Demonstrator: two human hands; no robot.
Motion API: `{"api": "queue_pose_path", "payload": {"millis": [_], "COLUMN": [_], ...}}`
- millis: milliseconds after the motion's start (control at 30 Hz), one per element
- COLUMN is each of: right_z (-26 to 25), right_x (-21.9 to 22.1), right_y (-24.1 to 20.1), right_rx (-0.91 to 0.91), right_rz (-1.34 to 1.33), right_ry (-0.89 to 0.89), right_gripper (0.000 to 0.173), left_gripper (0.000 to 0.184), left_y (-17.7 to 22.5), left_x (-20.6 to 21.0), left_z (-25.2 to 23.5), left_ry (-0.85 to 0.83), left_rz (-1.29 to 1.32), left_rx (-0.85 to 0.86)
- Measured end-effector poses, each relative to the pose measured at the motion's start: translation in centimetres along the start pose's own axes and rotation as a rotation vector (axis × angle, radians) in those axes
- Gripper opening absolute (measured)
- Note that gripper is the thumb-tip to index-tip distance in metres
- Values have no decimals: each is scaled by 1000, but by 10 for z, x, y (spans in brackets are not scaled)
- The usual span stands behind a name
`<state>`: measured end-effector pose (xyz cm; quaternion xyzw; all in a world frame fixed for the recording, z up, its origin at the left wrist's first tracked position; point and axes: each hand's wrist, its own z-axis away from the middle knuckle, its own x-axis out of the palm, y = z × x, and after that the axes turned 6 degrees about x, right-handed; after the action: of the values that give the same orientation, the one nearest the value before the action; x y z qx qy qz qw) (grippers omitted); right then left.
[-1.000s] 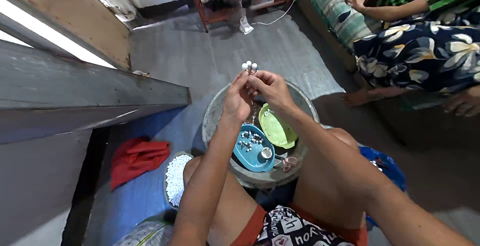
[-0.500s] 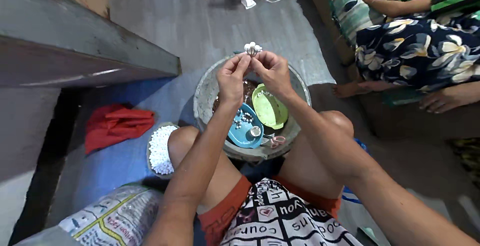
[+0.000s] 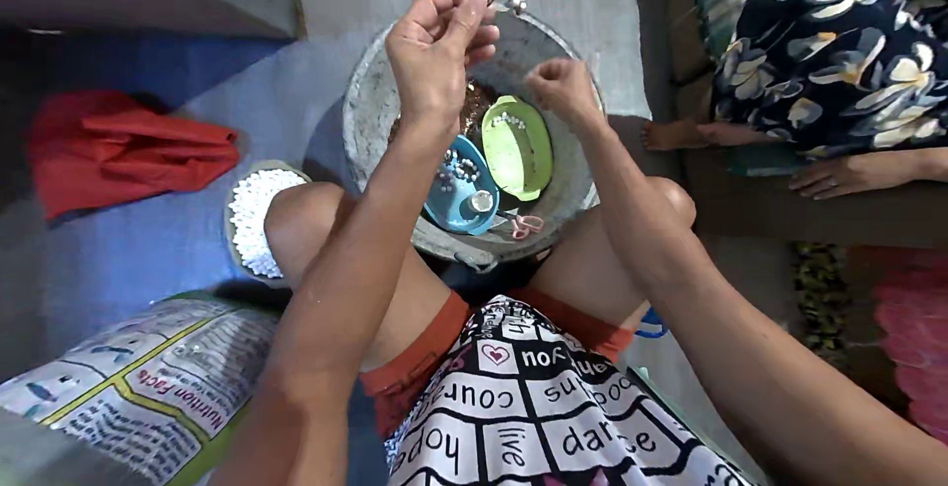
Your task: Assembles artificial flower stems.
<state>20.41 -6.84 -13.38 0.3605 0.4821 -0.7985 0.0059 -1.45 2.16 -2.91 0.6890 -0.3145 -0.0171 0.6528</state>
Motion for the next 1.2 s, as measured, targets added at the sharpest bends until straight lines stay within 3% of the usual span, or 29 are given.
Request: {"api": "queue_pose_path", "payload": {"millis": [133, 267, 433, 733, 800, 867, 900, 967, 1000, 1067, 1133, 1200], "right_z": [-39, -27, -30, -53, -46, -31, -33, -24, -22, -23, -32, -35], "right_x": [45, 83, 109, 134, 137, 117, 82, 59, 65, 103, 115, 109], "right_y": [98, 139, 160, 193, 190, 144, 95, 56, 63, 120, 152, 151], "right_rx": [453, 675, 752, 816, 789, 803, 968, 1011, 999, 920, 938, 969], "right_rz": [233, 451, 515, 462, 444, 382, 293, 195, 200, 307, 326, 312], "right_ry": [-84, -174, -242, -127, -25, 19, -249, -267, -204, 39, 25, -63], "right_gripper": [37, 48, 49, 39, 38, 38, 43, 42, 41, 36, 37, 40], "left_gripper": [16, 15, 15, 13, 16, 17, 16, 11, 11, 12, 13, 14], "left_y": [8, 12, 13, 6, 10, 10, 8, 2, 1, 0, 0, 5], "left_x": [-7, -9, -10, -17, -19, -18, -16, -12, -10, -9, -9, -8], "left_z": [-5, -12, -19, -25, -17, -15, -18, -26, -27, -26, -23, -19], "left_ry": [-7, 13, -1, -28, -67, -90, -89, -75, -75, -83, -91, -99], "left_rz": [-6, 0, -40, -89, -116, -118, -110, -91, -92, -94, -102, -120], "left_rx": [-2, -25, -78, -115, -168, -191, -183, -148, -145, -141, -142, -174]}}
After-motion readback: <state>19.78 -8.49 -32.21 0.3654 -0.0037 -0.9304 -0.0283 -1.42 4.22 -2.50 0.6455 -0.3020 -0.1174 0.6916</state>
